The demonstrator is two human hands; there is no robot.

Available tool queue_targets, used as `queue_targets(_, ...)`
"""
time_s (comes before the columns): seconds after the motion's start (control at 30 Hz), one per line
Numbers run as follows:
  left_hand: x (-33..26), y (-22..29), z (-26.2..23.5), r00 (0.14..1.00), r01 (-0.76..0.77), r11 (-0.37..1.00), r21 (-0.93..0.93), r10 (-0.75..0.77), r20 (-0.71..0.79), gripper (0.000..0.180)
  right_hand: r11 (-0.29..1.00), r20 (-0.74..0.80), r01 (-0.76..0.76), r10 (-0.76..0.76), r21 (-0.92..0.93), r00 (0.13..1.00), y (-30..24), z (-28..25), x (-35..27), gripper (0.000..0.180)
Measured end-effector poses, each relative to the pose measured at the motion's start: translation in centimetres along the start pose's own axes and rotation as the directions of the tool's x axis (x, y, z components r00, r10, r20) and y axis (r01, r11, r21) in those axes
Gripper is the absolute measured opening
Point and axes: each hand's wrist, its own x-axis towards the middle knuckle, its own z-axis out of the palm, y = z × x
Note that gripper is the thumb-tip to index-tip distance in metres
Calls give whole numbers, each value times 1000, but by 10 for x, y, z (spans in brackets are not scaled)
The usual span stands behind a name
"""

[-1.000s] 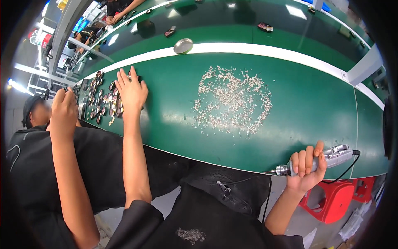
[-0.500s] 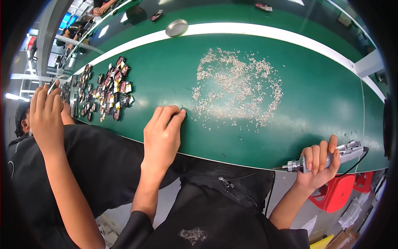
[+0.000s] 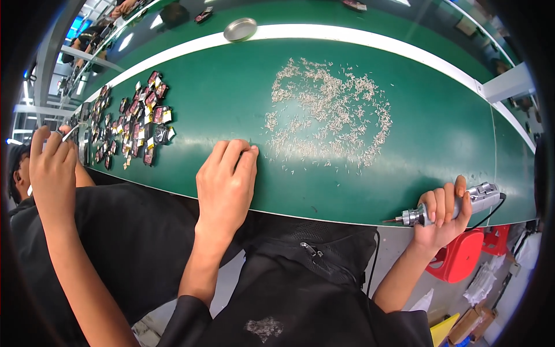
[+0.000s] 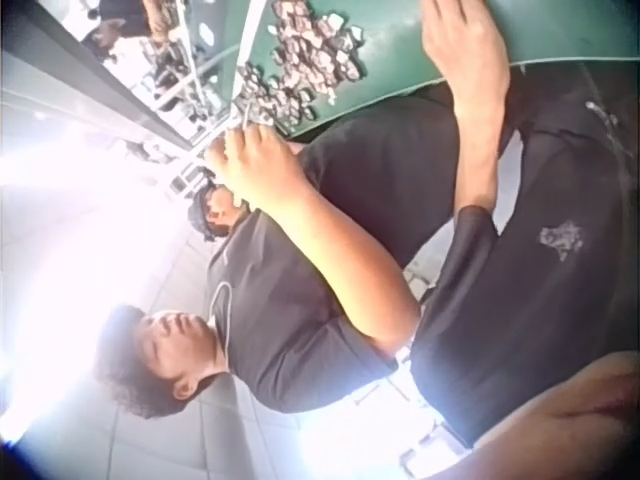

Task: Assembling small electronic components using a power screwdriver on a production line.

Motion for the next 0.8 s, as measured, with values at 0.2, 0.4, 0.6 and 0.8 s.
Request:
queue_targets(0.2, 0, 0, 2, 997, 47, 996, -72, -50, -51, 18, 999, -37, 1, -2, -37, 999, 0, 2, -2, 13)
queue_targets(0.4, 0, 18, -2, 981, 183, 846, -501, -189, 40, 6, 992, -70, 50, -58, -116, 996, 0, 6, -7, 13)
queue_targets(0.6, -6, 76, 13, 985, 169, 394, -904, -98, 141, 6, 996, 58, 82, -79, -48, 995, 6, 26, -7, 17)
queue_targets(0.8, -3, 102, 16, 929, 352, -230, -907, -35, 369, 3, 974, 45, 202, -207, 99, 977, 20, 70, -9, 14)
